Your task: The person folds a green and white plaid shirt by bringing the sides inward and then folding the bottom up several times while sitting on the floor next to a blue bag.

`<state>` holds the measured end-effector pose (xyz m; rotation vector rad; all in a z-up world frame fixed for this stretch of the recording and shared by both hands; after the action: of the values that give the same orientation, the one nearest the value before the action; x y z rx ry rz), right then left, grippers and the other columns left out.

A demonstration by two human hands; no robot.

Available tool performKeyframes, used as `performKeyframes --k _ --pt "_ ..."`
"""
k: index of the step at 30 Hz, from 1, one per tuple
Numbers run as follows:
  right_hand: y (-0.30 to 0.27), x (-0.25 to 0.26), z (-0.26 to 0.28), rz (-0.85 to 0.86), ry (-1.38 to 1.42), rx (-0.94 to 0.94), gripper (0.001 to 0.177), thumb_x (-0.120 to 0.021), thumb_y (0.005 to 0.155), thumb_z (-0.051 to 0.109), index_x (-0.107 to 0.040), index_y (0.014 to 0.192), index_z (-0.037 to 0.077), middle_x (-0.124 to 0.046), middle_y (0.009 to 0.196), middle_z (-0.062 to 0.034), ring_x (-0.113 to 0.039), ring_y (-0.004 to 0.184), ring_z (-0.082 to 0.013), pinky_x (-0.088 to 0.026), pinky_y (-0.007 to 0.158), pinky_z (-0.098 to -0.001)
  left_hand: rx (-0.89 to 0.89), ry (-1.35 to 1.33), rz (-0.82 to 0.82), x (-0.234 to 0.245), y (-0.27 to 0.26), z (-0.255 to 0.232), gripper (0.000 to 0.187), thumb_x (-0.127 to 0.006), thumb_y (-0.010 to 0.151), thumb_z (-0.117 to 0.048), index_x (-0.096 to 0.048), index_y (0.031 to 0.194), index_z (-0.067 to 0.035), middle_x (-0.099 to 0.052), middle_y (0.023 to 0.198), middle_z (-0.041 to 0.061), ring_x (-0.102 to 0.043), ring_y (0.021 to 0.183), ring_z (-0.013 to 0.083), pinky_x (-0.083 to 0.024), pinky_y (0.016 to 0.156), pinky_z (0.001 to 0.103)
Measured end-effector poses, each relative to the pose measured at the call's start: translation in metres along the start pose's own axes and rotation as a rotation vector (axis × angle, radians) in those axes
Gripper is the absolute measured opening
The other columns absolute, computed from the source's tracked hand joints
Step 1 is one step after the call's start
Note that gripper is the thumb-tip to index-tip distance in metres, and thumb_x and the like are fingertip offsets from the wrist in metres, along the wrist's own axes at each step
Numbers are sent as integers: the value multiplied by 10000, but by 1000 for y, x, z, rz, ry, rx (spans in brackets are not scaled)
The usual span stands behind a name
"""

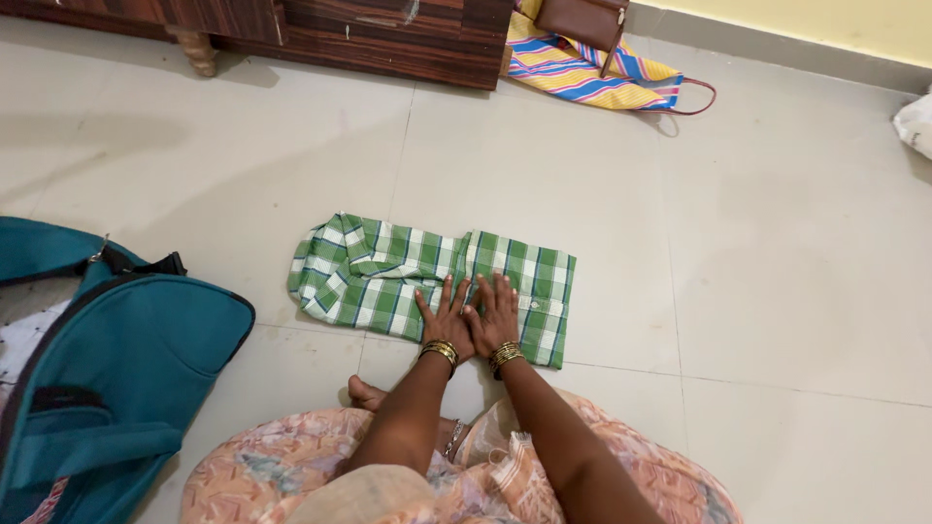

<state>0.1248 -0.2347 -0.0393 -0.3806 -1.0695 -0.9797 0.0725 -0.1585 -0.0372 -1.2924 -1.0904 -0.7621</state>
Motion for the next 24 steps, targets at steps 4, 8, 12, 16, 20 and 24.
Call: performKeyframes --k 4,8,12,16,20,24 --pt "-4 8 -37 61 -182 -163 760 -269 1010 627 -173 1630 199 -12 1715 -167 2 1581 -313 26 1254 -494 13 -55 13 3 -5 1 895 -382 909 -733 47 1618 -396 71 1727 -17 146 1564 307 67 1077 843" --pt "-20 50 -90 161 -284 -475 809 -268 969 674 -98 1625 232 46 1719 -119 87 1575 -269 102 1229 -504 16 -104 -6 8 -10 -2 926 -348 886 -801 46 1615 -389 67 1719 -16 151 1562 299 77 1077 843" --pt "-36 75 -110 54 -343 -540 896 -307 942 714 -79 1618 170 59 1685 -166 114 1545 -300 130 1194 -494 57 -116 -11 5 -26 -3 924 -337 900 -807 40 1622 -372 56 1722 0 141 1562 306 86 1072 842" --pt "-34 68 -109 -15 -336 -428 848 -265 975 692 -105 1629 177 -11 1706 -124 59 1570 -266 116 1233 -481 122 -207 73 2 -35 -4 916 -387 864 -765 -59 1618 -364 29 1713 4 115 1558 296 77 1064 837" --pt "-33 59 -107 -12 -344 -397 836 -226 981 684 -99 1632 175 -38 1709 -75 42 1572 -239 103 1242 -483 124 -234 -52 17 -12 -13 755 -331 1008 -719 -341 1568 -212 -126 1726 105 -30 1590 279 62 1156 777" --pt "-31 58 -110 36 -344 -424 807 -273 998 656 -104 1627 181 -49 1709 -49 37 1574 -234 95 1245 -481 -72 -207 -167 35 57 -71 638 -307 1036 -585 -422 1507 -170 -213 1702 60 -99 1595 225 44 1243 643"
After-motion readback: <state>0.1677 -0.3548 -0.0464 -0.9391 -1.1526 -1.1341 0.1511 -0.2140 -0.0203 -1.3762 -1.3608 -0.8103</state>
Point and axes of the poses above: each hand's wrist, its own y-axis towards the middle knuckle, its own x-axis out of the back of the hand, z = x × y, the point moved 10 cm from there along y, towards the middle knuckle
